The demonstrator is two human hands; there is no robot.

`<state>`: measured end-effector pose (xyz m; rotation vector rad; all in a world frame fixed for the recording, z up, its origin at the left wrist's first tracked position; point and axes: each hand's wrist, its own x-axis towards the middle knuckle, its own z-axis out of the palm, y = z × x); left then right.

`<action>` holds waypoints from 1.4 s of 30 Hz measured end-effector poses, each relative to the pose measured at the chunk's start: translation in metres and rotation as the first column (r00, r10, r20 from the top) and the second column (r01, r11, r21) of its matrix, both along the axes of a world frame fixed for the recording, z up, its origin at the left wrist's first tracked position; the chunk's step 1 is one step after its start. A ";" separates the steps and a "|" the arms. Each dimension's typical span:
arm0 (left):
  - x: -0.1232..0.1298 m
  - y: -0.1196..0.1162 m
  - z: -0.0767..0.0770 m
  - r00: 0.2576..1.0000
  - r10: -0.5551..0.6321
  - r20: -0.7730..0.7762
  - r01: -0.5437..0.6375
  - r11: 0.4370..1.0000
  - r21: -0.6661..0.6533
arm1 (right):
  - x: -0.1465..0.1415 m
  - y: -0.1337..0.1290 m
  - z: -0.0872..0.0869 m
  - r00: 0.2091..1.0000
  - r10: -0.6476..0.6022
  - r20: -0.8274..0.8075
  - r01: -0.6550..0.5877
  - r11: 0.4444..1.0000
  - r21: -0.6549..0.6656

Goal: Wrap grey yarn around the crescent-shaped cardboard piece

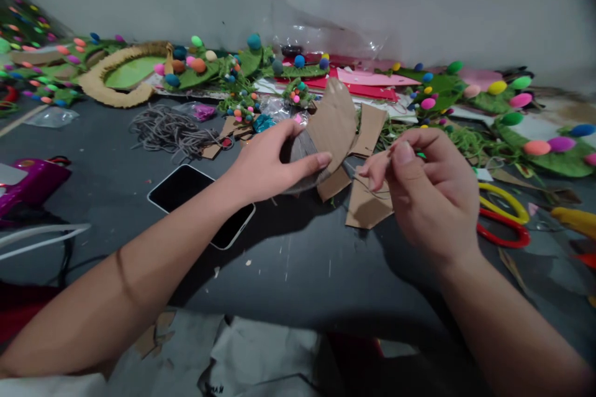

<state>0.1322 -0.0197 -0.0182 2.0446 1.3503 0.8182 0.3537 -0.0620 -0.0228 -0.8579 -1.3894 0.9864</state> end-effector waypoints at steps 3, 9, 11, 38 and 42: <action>-0.001 0.006 -0.003 0.953 -0.022 0.303 0.050 0.995 -0.085 | 0.001 0.004 -0.003 0.994 0.097 -0.045 -0.104 0.974 -0.204; 0.003 0.001 -0.001 0.922 -0.053 0.383 0.090 0.993 -0.079 | 0.002 0.006 -0.010 0.983 0.182 -0.002 -0.167 0.892 -0.420; 0.003 -0.001 0.000 0.915 -0.098 0.390 0.143 0.986 -0.088 | 0.002 0.005 -0.007 0.970 0.208 0.123 -0.144 0.906 -0.399; 0.005 -0.020 0.019 0.835 -0.191 0.516 0.308 0.939 -0.151 | -0.014 -0.034 0.021 0.917 -0.062 0.395 -0.053 0.960 0.274; 0.003 -0.017 0.021 0.869 -0.164 0.467 0.219 0.973 -0.066 | -0.010 -0.028 0.020 0.892 -0.115 0.438 -0.026 0.953 0.301</action>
